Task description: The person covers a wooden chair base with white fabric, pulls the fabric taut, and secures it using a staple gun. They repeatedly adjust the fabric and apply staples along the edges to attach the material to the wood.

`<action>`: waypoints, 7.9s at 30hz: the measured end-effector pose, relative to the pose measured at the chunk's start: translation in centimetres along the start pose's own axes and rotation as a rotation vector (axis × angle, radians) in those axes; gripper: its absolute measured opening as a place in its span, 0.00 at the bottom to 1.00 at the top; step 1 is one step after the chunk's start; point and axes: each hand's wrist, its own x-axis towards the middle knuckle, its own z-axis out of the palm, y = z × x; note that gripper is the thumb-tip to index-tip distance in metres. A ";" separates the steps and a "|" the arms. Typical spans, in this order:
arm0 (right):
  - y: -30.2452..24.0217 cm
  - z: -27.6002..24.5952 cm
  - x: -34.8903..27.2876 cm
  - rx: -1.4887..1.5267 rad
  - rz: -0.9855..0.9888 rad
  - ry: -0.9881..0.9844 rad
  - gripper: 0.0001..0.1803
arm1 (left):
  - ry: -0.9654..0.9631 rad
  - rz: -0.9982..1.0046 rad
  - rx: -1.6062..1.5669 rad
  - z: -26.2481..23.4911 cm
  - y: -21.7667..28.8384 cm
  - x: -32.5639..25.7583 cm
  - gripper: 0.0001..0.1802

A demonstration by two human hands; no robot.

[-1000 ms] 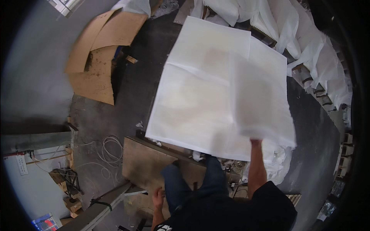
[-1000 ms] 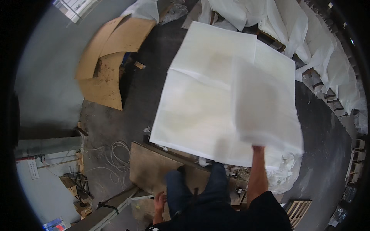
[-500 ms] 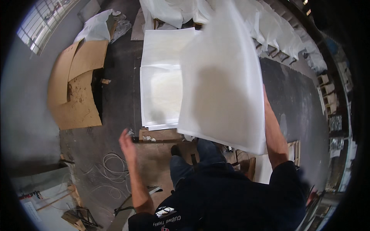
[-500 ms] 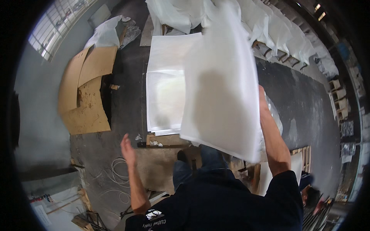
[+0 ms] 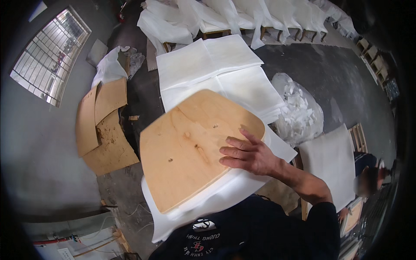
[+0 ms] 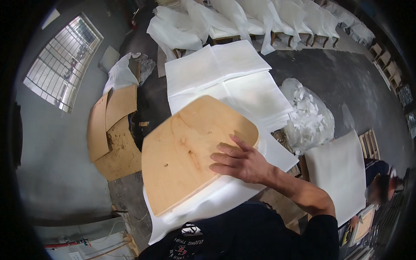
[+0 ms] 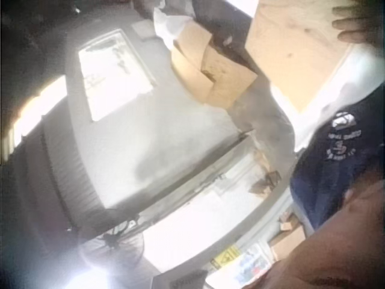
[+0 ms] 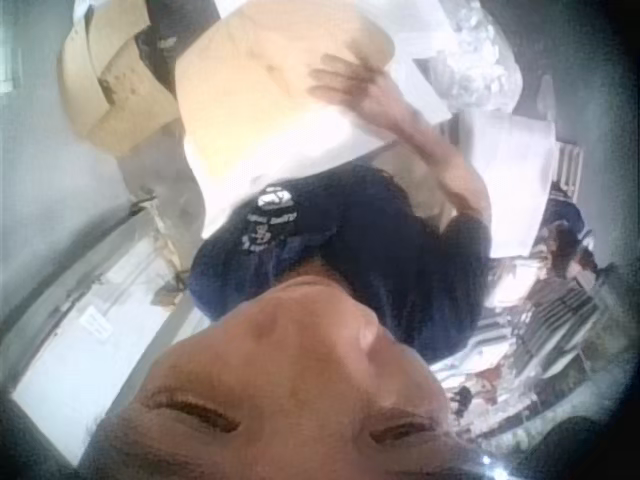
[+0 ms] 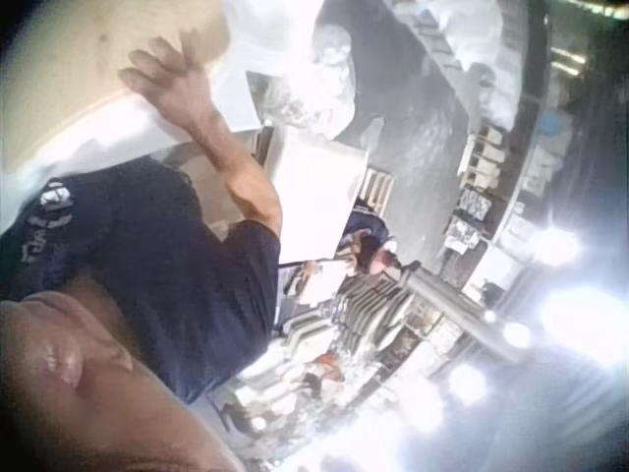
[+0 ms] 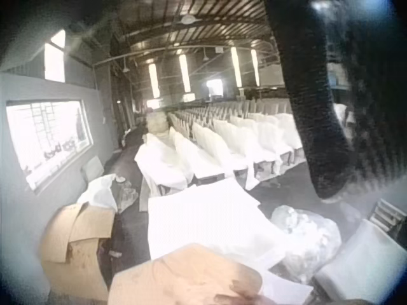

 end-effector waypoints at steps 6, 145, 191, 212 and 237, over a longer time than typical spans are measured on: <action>-8.6 -5.2 -8.2 -0.150 0.502 0.187 0.26 | -0.046 0.319 0.144 -4.4 7.7 -3.8 0.40; -30.2 -7.9 -68.1 0.782 2.256 1.667 0.18 | -1.523 -0.597 1.606 44.8 -60.5 -14.1 0.21; -30.2 -9.6 -68.9 0.894 2.641 1.241 0.21 | -1.549 -0.453 1.832 44.6 -57.8 -11.6 0.22; -29.5 -3.7 -61.4 0.920 2.090 2.207 0.30 | -1.321 -0.398 1.498 40.9 -57.1 -13.3 0.27; -18.4 -8.3 -87.9 -0.039 2.522 1.316 0.34 | -1.600 0.479 1.953 53.0 -78.6 -23.4 0.41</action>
